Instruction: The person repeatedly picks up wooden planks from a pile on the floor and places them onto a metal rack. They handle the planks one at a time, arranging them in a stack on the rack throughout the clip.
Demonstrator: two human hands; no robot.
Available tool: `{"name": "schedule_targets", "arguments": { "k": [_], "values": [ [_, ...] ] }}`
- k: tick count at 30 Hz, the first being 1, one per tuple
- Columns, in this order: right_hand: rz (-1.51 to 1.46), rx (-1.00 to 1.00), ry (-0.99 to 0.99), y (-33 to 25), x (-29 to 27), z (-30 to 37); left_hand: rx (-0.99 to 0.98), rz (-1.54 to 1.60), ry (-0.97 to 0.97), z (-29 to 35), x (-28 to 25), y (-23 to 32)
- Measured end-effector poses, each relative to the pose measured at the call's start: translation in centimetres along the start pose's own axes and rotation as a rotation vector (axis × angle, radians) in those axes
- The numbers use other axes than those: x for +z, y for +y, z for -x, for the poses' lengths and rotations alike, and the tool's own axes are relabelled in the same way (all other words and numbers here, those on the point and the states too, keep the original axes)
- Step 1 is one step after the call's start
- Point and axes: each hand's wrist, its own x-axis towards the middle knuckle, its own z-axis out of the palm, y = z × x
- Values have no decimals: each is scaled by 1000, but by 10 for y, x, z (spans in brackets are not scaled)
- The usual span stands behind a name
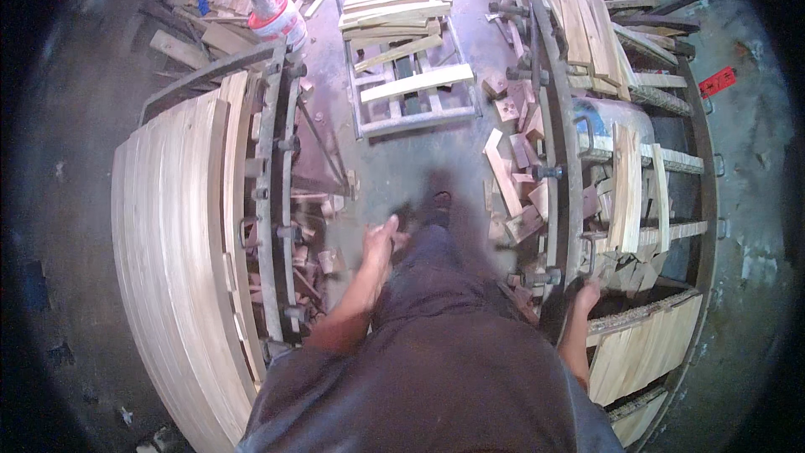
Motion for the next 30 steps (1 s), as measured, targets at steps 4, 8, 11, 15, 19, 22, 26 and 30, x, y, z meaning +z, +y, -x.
{"name": "schedule_targets", "arguments": {
  "k": [4,8,11,15,19,22,26,30],
  "values": [
    [-261,141,73,13,5,4,3,25,-80,-62,-5,-9],
    [-188,194,57,23,-5,8,158,25,-35,-119,25,56],
    [419,206,134,20,-7,15,259,-71,-16,-193,23,123],
    [789,430,68,-60,39,39,274,-198,209,-263,0,262],
    [664,434,-424,-182,141,37,655,-585,405,-342,-39,385],
    [229,164,-679,-300,224,24,903,-1233,511,-382,-80,449],
    [177,-8,-918,-418,324,-30,698,-1615,430,-412,-110,500],
    [21,-217,-917,-493,427,-111,660,-1604,403,-423,-138,506]
  ]
}}
